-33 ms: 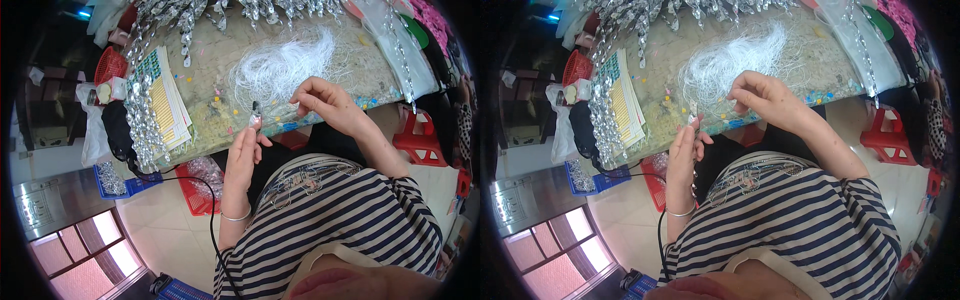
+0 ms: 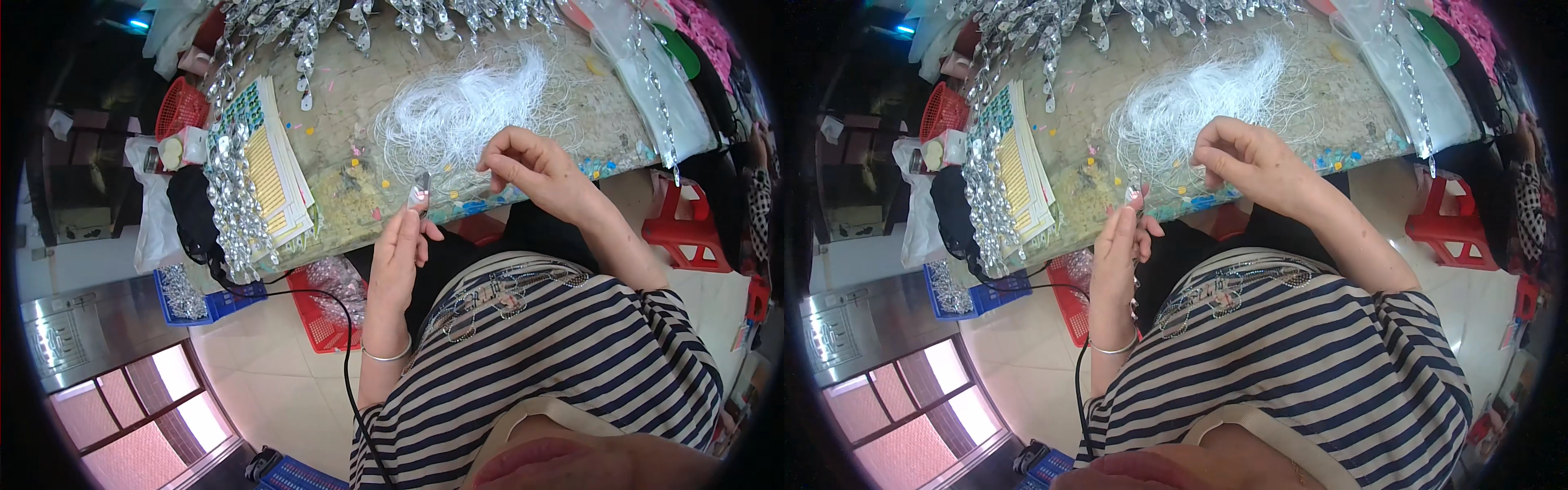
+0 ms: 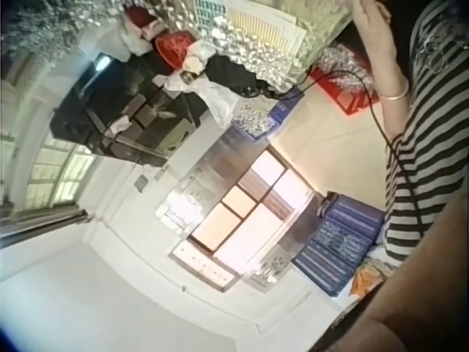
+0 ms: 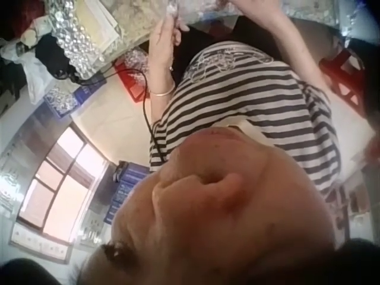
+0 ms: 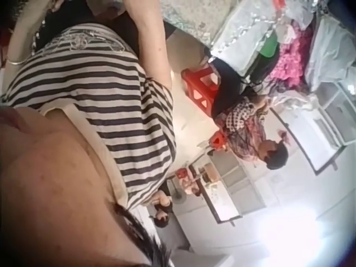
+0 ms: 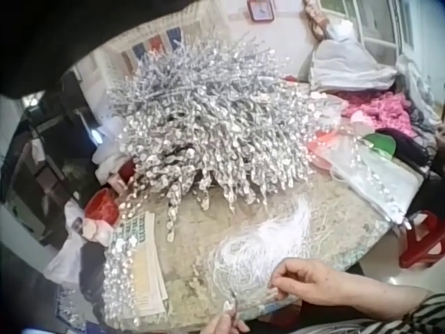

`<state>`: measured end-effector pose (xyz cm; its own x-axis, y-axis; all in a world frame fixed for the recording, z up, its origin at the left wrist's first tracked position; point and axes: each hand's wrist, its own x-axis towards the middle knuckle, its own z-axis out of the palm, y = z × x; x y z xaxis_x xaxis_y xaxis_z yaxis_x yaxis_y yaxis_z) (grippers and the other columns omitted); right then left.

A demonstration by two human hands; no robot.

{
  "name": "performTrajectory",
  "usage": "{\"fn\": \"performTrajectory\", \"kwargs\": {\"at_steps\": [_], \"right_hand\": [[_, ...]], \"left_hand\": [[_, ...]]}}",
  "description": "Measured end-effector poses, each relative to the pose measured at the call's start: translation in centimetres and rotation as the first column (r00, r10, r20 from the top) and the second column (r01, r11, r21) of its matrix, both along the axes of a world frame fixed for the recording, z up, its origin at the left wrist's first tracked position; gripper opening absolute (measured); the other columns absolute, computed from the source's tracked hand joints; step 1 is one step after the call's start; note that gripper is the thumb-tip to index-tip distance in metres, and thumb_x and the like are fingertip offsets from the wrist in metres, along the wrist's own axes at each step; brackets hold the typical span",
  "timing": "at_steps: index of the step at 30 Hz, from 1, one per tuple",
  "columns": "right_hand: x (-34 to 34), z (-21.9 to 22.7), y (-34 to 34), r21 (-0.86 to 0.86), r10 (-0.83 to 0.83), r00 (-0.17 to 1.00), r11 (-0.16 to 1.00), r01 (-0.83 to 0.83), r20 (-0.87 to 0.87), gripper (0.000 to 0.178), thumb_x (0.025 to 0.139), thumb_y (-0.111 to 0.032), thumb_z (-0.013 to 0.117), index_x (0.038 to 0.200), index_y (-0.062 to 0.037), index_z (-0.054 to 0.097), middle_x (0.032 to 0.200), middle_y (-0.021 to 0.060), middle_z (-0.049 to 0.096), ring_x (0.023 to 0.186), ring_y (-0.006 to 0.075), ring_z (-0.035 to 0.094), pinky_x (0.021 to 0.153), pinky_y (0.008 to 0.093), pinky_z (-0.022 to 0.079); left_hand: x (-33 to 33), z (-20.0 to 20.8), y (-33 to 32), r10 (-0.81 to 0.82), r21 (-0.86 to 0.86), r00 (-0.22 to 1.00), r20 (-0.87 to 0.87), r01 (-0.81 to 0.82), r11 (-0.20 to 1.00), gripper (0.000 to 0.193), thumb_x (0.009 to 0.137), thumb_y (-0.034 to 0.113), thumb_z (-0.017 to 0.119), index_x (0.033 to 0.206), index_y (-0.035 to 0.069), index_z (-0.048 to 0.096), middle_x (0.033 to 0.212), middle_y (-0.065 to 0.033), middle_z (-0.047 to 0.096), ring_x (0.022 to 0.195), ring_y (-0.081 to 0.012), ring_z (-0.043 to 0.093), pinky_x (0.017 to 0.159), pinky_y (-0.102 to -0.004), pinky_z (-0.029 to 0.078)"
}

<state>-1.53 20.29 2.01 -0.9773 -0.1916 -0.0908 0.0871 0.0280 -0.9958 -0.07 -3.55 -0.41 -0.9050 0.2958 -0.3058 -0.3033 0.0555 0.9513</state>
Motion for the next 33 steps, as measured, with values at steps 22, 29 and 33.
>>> {"fn": "performTrajectory", "kwargs": {"at_steps": [22, 29, 33], "right_hand": [[0.3, 0.7, -2.1, 0.197, 0.02, 0.944, 0.979, 0.048, -0.329, 0.006, 0.084, -0.011, 0.066, 0.087, -0.0063, 0.067, 0.072, -0.0029, 0.048, 0.065, 0.0077, 0.038, 0.06, 0.0221, 0.032], [0.3, 0.8, -2.3, 0.24, -0.014, 0.906, 0.962, 0.127, -0.422, 0.004, 0.082, -0.008, 0.065, 0.086, -0.0051, 0.065, 0.072, -0.0014, 0.049, 0.065, 0.008, 0.041, 0.058, 0.0228, 0.033], [0.3, 1.3, -2.3, 0.256, -0.022, 0.883, 0.953, 0.16, -0.468, 0.005, 0.082, -0.008, 0.065, 0.086, -0.0052, 0.065, 0.072, -0.0013, 0.049, 0.065, 0.0078, 0.041, 0.058, 0.0228, 0.033]], "left_hand": [[0.9, 1.0, 2.2, 0.012, 0.249, 1.0, -0.006, -0.01, 0.968, 0.053, 0.089, 0.003, 0.057, 0.139, 0.003, 0.038, 0.097, -0.0026, 0.054, 0.073, -0.0081, 0.056, 0.048, -0.0167, 0.043], [1.0, 1.0, 2.1, 0.025, 0.216, 0.999, -0.048, -0.014, 0.976, 0.054, 0.09, 0.001, 0.056, 0.14, 0.003, 0.037, 0.11, -0.007, 0.059, 0.069, -0.0056, 0.054, 0.05, -0.0162, 0.043], [0.9, 1.1, 2.1, 0.014, 0.214, 0.999, -0.046, -0.004, 0.977, 0.053, 0.09, 0.001, 0.055, 0.139, 0.003, 0.037, 0.111, -0.0066, 0.059, 0.066, -0.0041, 0.052, 0.051, -0.0155, 0.042]]}}
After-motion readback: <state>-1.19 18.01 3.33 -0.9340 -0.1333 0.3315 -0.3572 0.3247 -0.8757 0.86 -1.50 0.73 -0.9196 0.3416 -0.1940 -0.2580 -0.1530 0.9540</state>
